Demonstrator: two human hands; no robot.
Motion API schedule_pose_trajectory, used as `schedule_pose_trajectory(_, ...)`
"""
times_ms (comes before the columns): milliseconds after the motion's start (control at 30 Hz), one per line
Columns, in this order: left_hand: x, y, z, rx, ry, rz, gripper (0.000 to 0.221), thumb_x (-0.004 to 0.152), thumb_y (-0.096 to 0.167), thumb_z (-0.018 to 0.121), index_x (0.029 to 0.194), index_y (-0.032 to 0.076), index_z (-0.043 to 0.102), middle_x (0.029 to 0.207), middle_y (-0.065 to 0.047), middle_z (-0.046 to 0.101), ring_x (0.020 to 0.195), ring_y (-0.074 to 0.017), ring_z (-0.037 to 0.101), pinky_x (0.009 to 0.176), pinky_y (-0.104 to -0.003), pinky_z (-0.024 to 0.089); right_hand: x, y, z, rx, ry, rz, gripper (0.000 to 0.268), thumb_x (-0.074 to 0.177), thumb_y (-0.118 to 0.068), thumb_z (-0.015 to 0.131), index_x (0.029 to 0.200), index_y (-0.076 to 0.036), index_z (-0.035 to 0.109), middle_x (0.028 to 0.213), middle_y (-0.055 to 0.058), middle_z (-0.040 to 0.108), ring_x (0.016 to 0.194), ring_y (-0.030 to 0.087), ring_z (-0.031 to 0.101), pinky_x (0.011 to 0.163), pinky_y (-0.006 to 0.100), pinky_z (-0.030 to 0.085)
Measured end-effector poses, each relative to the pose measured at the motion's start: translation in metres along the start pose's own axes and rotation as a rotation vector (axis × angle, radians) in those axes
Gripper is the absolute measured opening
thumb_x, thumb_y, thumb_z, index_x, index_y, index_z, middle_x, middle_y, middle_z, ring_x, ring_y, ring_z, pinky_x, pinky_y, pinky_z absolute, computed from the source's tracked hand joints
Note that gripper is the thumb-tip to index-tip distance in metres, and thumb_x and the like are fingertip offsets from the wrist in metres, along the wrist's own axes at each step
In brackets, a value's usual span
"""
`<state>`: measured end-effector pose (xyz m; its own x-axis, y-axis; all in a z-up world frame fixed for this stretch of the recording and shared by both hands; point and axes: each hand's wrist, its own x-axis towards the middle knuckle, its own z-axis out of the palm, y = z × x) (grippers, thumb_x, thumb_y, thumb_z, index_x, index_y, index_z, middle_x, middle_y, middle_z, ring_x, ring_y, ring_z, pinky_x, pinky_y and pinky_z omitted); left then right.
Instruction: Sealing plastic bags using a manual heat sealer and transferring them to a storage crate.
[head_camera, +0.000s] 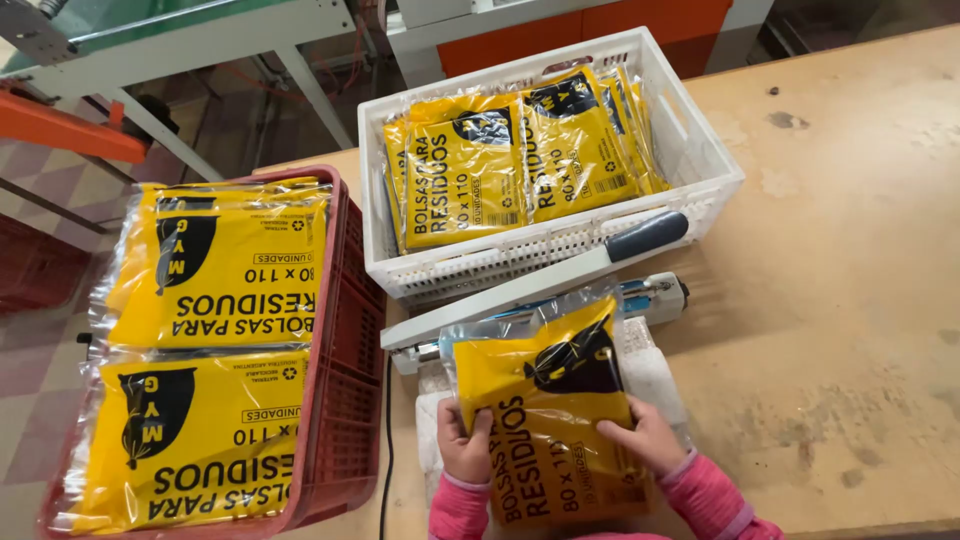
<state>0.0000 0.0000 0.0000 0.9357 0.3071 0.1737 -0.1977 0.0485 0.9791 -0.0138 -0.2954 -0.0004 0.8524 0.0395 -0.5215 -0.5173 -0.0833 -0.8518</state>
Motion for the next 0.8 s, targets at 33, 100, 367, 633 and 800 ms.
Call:
schedule_pose_trajectory(33,0.008,0.02,0.003,0.001,0.002,0.004,0.02,0.09,0.014,0.072,0.093,0.011,0.052,0.076,-0.001,0.051,0.065,-0.0114,0.048,0.057,-0.026,0.042,0.0,0.007,0.002,0.0,-0.003,-0.003,0.066,0.073,-0.025,0.083,0.131,-0.001,0.066,0.114,0.018,0.081,0.092,0.031,0.081,0.077,0.038,0.07)
schedule_pose_trajectory(100,0.022,0.061,0.009,-0.09,-0.141,-0.112,0.019,0.087,0.015,0.067,0.102,0.01,0.056,0.087,-0.005,0.061,0.067,-0.017,0.059,0.059,-0.029,0.057,-0.001,0.022,0.006,0.212,-0.002,-0.218,0.048,0.081,-0.016,0.077,0.125,0.0,0.067,0.118,0.017,0.08,0.106,0.031,0.076,0.094,0.042,0.063)
schedule_pose_trajectory(367,0.08,0.065,-0.002,0.083,0.125,0.004,0.012,0.092,0.012,0.069,0.09,0.005,0.079,0.086,-0.006,0.075,0.081,-0.0156,0.068,0.077,-0.03,0.056,-0.001,0.022,0.003,0.22,-0.061,-0.317,0.049,0.084,-0.012,0.072,0.132,-0.005,0.065,0.112,0.015,0.078,0.097,0.03,0.074,0.083,0.042,0.063)
schedule_pose_trajectory(633,0.077,0.066,-0.003,0.142,0.242,0.17,0.011,0.09,0.007,0.074,0.08,0.009,0.071,0.074,-0.001,0.066,0.067,-0.0088,0.056,0.065,-0.024,0.047,-0.008,0.015,-0.004,0.297,-0.09,-0.382,0.051,0.085,-0.007,0.072,0.136,-0.002,0.063,0.122,0.017,0.077,0.109,0.032,0.073,0.093,0.045,0.061)
schedule_pose_trajectory(800,0.068,0.117,-0.02,0.158,0.301,0.058,0.026,0.086,0.007,0.075,0.11,0.01,0.066,0.084,-0.006,0.072,0.075,-0.0117,0.067,0.068,-0.025,0.054,-0.003,-0.031,-0.018,-0.023,0.072,-0.611,0.051,0.083,-0.015,0.076,0.132,-0.004,0.068,0.131,0.011,0.074,0.121,0.023,0.066,0.11,0.035,0.047)
